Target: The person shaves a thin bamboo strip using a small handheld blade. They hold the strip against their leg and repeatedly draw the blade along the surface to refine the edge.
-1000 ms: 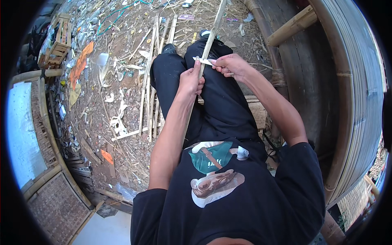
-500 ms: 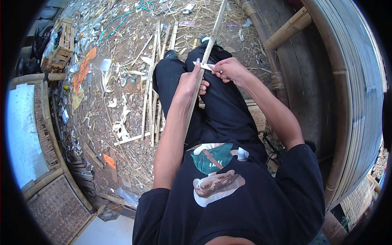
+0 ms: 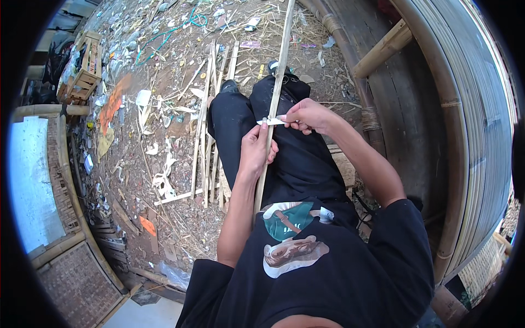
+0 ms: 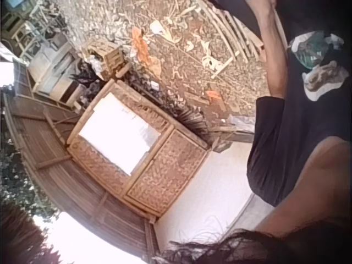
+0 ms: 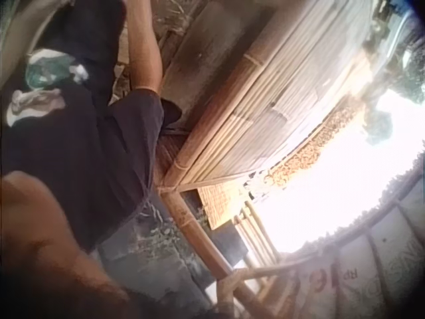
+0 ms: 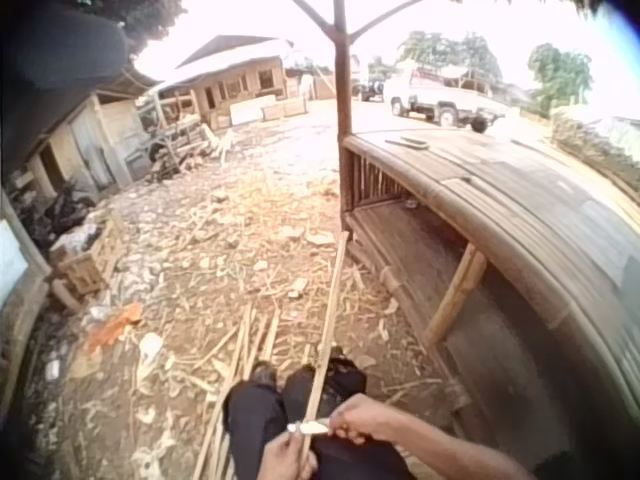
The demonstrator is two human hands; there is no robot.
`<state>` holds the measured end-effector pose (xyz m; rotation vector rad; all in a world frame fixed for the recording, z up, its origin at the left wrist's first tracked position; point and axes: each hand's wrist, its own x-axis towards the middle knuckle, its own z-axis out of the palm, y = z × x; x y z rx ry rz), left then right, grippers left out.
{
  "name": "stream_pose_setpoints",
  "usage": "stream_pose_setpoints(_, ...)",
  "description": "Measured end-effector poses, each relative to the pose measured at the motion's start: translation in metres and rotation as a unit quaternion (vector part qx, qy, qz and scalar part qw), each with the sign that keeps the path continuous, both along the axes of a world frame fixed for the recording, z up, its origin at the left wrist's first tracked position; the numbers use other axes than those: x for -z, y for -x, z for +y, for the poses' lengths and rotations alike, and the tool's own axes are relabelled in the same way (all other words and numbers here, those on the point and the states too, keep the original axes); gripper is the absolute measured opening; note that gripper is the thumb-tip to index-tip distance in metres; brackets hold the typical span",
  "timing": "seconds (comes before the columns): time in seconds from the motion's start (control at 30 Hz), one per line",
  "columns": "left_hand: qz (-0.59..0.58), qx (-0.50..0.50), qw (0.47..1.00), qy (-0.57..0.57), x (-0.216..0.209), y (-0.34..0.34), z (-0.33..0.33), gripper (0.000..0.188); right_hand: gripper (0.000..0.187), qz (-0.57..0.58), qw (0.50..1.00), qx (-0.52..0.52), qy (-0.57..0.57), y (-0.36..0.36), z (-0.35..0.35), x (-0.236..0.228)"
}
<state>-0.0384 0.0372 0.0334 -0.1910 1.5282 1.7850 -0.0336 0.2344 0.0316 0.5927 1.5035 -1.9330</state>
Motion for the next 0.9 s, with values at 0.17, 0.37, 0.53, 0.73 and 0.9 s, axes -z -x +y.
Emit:
stream_pose_setpoints(0.17, -0.021, -0.004, 0.999, -0.029, 0.005, 0.0, -0.005, 0.03, 0.025, 0.024, 0.998, -0.049, -0.03, -0.002, 0.001, -0.002)
stream_pose_setpoints(0.37, -0.045, 0.043, 0.99, -0.128, 0.02, 0.01, -0.014, 0.034, 0.024, 0.001, 0.998, -0.05, -0.023, 0.002, 0.007, 0.006)
stream_pose_setpoints(0.53, -0.02, 0.035, 0.99, -0.135, 0.017, 0.005, -0.012, 0.037, 0.021, -0.03, 0.999, -0.031, -0.005, 0.002, 0.008, 0.009)
stream_pose_setpoints(0.73, 0.024, 0.05, 0.992, -0.114, 0.023, -0.001, -0.013, 0.041, 0.022, -0.043, 0.998, -0.042, 0.022, 0.004, 0.011, 0.007)
stream_pose_setpoints(0.9, 0.013, 0.028, 0.993, -0.111, 0.02, -0.002, -0.01, 0.04, 0.024, -0.041, 0.998, -0.05, 0.01, 0.003, 0.009, 0.003)
